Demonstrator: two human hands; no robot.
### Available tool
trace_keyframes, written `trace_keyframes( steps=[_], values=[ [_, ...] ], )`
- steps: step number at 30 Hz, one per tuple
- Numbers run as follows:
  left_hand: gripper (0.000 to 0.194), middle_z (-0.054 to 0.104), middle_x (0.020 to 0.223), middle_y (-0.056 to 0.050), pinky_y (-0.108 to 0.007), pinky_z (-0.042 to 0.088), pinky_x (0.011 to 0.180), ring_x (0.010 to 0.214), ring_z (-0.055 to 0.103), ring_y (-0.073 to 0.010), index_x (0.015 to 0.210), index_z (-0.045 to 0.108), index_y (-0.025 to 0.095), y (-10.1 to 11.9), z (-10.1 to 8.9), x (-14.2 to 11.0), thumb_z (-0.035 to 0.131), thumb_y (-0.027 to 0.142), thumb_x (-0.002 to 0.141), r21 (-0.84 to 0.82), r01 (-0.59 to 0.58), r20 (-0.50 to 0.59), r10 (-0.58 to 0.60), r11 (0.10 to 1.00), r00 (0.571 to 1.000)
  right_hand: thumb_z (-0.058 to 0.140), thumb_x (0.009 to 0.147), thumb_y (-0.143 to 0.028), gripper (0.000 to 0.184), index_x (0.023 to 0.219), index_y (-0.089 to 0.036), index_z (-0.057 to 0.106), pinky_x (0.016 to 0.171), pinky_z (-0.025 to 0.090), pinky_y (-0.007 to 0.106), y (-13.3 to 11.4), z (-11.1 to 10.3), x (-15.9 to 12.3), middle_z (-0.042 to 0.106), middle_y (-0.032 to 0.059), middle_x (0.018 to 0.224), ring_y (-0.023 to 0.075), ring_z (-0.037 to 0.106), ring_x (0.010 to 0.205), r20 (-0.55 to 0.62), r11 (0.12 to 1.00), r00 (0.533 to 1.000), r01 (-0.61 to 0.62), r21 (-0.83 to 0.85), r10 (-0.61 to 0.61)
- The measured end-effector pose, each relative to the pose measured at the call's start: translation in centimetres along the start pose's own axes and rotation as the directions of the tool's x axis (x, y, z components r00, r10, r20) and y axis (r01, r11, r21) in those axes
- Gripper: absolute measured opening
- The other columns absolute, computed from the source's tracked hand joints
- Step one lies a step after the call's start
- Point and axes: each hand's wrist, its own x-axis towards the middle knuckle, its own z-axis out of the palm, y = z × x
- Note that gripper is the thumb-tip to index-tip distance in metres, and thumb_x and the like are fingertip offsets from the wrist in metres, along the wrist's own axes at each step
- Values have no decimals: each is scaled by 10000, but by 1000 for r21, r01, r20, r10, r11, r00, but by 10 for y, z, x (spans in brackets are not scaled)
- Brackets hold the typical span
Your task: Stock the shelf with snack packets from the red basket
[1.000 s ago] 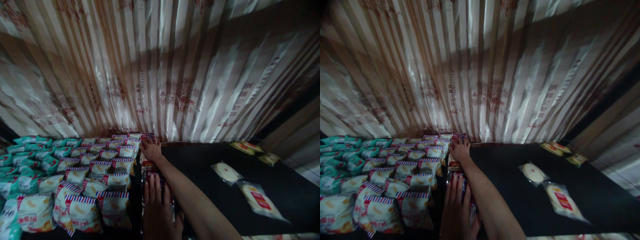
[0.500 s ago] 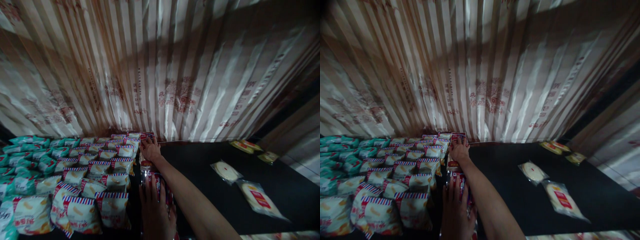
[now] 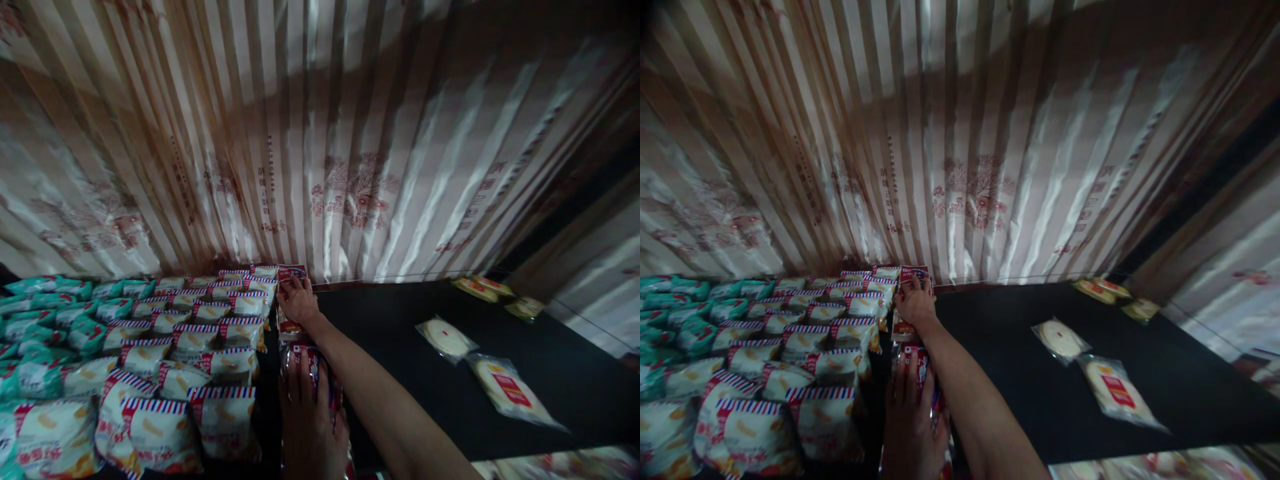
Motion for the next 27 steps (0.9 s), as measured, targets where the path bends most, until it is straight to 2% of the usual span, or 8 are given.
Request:
trace_keyframes(
  steps=[3,9,13,27],
  values=[
    [585,390,1440,-95,-542,311,1053,1331,304,-343,1270,522,255,-2,0,0,649,379,712,-5,11,3,-11,1000,1000,350,864,-507,484,1295,-331,484,953,326,589,-1,2,0,285,48,1498,354,131,1376,-66,999,998,6,42,-3],
    [580,409,1424,-115,-549,326,1037,1330,303,-360,1283,516,238,-6,5,0,614,344,721,39,-19,9,19,999,1000,366,850,-511,469,1257,-337,520,932,355,574,1,10,1,272,33,1501,363,161,1364,-95,999,995,-3,48,7],
    [557,418,1418,-119,-547,323,1039,1324,315,-361,1274,525,229,-5,7,0,610,340,734,37,4,3,-5,999,1000,374,845,-501,470,1256,-329,522,929,364,564,1,12,1,313,49,1479,363,177,1360,-122,998,993,9,58,-2],
    [579,392,1427,-130,-525,340,1029,1332,295,-356,1291,502,202,-4,1,1,598,435,770,39,-17,16,16,999,1000,354,857,-478,453,1235,-315,542,943,351,543,0,12,-1,303,29,1486,342,187,1350,-132,998,991,19,58,-11]
  ],
)
